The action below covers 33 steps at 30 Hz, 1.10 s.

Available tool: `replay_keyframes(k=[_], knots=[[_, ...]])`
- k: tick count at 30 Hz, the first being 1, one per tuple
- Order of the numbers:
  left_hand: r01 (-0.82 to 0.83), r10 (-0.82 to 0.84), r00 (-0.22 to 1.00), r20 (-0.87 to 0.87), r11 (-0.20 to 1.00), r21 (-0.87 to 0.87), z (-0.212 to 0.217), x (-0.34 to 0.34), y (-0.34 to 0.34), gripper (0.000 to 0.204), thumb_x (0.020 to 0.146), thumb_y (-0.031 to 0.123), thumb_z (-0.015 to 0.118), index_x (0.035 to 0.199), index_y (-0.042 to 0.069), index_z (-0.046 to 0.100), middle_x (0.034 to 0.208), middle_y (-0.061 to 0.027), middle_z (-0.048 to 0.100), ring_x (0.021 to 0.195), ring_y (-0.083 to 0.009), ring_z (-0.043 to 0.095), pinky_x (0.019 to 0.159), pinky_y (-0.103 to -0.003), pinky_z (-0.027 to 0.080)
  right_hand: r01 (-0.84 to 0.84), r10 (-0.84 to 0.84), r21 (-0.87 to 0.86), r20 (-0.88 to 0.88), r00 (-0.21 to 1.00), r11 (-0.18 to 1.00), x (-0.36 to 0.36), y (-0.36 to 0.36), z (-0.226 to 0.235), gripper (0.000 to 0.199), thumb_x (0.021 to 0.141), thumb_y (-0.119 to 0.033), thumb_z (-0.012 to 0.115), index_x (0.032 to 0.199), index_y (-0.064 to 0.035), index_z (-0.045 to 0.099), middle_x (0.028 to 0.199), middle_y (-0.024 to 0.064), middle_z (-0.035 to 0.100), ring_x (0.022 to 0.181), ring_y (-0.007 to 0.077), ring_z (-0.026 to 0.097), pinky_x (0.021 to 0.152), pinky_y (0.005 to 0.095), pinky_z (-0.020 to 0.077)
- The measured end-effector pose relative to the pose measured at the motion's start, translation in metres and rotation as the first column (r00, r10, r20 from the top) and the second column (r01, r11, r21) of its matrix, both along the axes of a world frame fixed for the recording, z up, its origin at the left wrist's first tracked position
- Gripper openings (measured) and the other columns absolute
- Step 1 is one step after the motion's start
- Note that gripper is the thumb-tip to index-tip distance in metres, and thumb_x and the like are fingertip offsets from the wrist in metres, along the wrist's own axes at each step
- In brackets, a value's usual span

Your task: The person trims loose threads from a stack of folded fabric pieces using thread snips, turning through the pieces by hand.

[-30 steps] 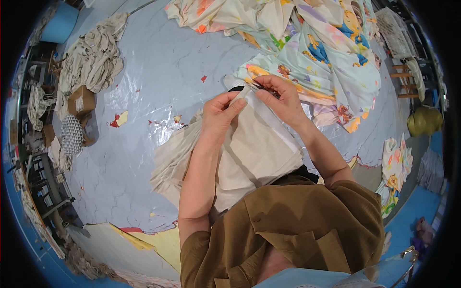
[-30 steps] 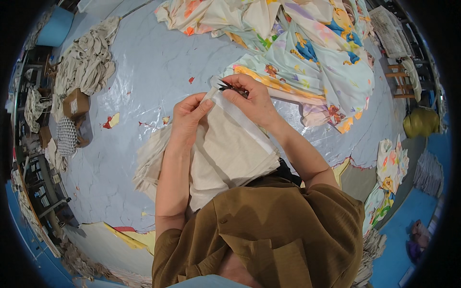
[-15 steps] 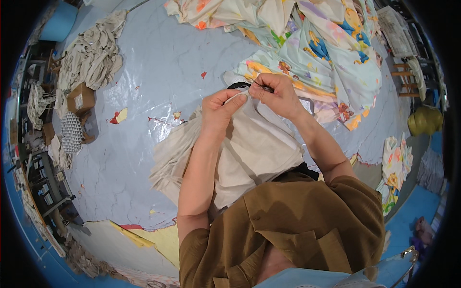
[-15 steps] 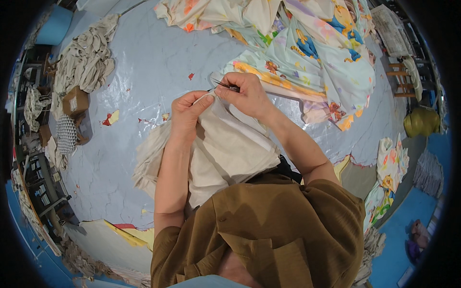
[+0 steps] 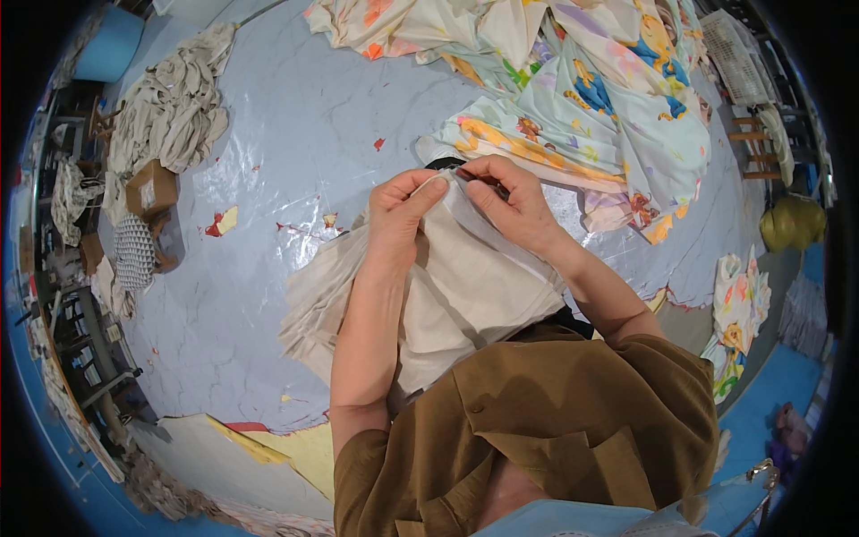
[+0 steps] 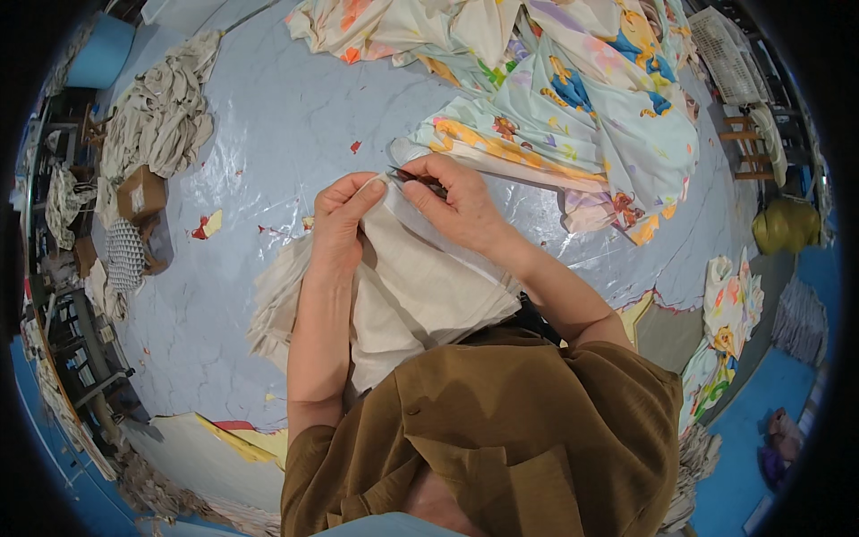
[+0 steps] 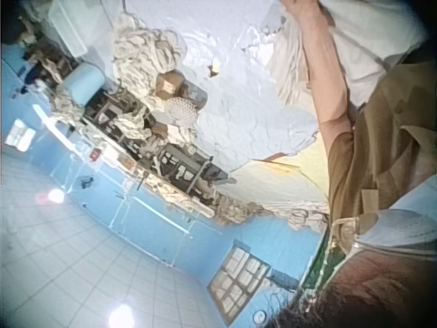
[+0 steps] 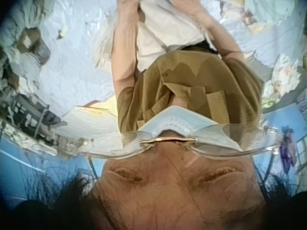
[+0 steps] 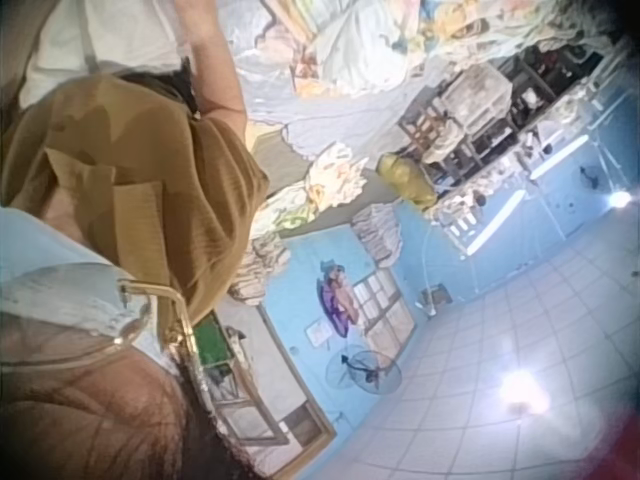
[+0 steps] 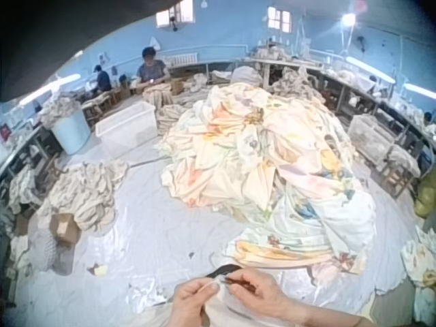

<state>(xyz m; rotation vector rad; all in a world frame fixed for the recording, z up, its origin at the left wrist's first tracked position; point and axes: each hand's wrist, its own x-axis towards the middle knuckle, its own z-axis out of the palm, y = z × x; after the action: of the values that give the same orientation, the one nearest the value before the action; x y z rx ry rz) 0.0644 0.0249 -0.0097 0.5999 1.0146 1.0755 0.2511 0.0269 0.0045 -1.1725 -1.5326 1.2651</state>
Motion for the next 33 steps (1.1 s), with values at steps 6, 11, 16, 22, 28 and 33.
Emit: replay_keyframes(k=[6,11,16,22,28,33], knots=[[0.019,-0.019,1.0,0.02,1.0,0.014,0.0,-0.001,0.001,0.012,0.086,0.012,0.074,0.094,0.003,0.073,0.085,-0.0004,0.071,0.077,-0.0077,0.061,0.074,-0.023,0.047,0.009,-0.008,0.02,-0.017,1.0,1.0,-0.004,0.003,-0.003,0.018,0.09,-0.008,0.067,0.106,-0.0002,0.065,0.086,0.0017,0.063,0.073,0.0059,0.054,0.066,0.0233,0.046],[0.025,-0.025,0.999,0.033,1.0,0.01,-0.001,-0.002,0.0,0.015,0.085,0.009,0.075,0.097,0.002,0.072,0.087,0.0007,0.07,0.077,-0.0057,0.059,0.073,-0.021,0.045,0.015,-0.015,0.006,-0.022,1.0,1.0,-0.006,0.003,-0.006,0.017,0.09,-0.009,0.068,0.104,0.0,0.066,0.083,0.0003,0.062,0.073,0.0052,0.053,0.065,0.0229,0.0454],[0.032,-0.032,0.999,0.037,0.999,-0.005,0.0,-0.001,-0.001,0.016,0.085,0.009,0.075,0.098,0.001,0.072,0.088,0.0,0.07,0.078,-0.0064,0.06,0.074,-0.021,0.046,0.029,-0.029,-0.002,-0.042,0.999,1.0,-0.004,0.003,-0.011,0.017,0.09,-0.01,0.068,0.104,-0.0003,0.067,0.083,0.0001,0.063,0.072,0.0049,0.052,0.066,0.0226,0.0453],[-0.006,0.006,1.0,-0.009,1.0,0.027,0.001,0.004,-0.005,0.014,0.086,0.01,0.074,0.097,0.002,0.071,0.087,0.0008,0.069,0.077,-0.0061,0.06,0.071,-0.021,0.046,0.076,-0.139,-0.296,-0.197,0.97,0.952,0.022,0.0,-0.007,0.026,0.089,-0.013,0.072,0.111,0.0007,0.065,0.091,0.0,0.064,0.081,0.0046,0.054,0.076,0.0213,0.0461],[-0.139,0.162,0.982,-0.098,0.968,0.208,0.007,0.006,0.0,0.01,0.09,0.01,0.07,0.096,0.002,0.069,0.085,0.0021,0.066,0.076,-0.0041,0.055,0.071,-0.02,0.044,-0.303,0.344,-0.391,0.039,0.938,0.869,0.061,-0.022,0.019,0.029,0.079,-0.022,0.08,0.088,-0.0005,0.064,0.073,-0.0069,0.052,0.067,0.003,0.043,0.059,0.0221,0.0324],[-0.195,0.231,0.958,-0.171,0.959,0.203,0.007,0.009,0.001,0.011,0.089,0.007,0.071,0.098,0.001,0.068,0.087,0.0006,0.066,0.076,-0.008,0.057,0.074,-0.022,0.045,-0.157,0.22,-0.475,0.08,0.972,0.866,0.106,-0.07,0.019,0.022,0.083,-0.019,0.075,0.084,0.0006,0.064,0.068,-0.0063,0.052,0.065,0.0025,0.042,0.058,0.0225,0.0346]])
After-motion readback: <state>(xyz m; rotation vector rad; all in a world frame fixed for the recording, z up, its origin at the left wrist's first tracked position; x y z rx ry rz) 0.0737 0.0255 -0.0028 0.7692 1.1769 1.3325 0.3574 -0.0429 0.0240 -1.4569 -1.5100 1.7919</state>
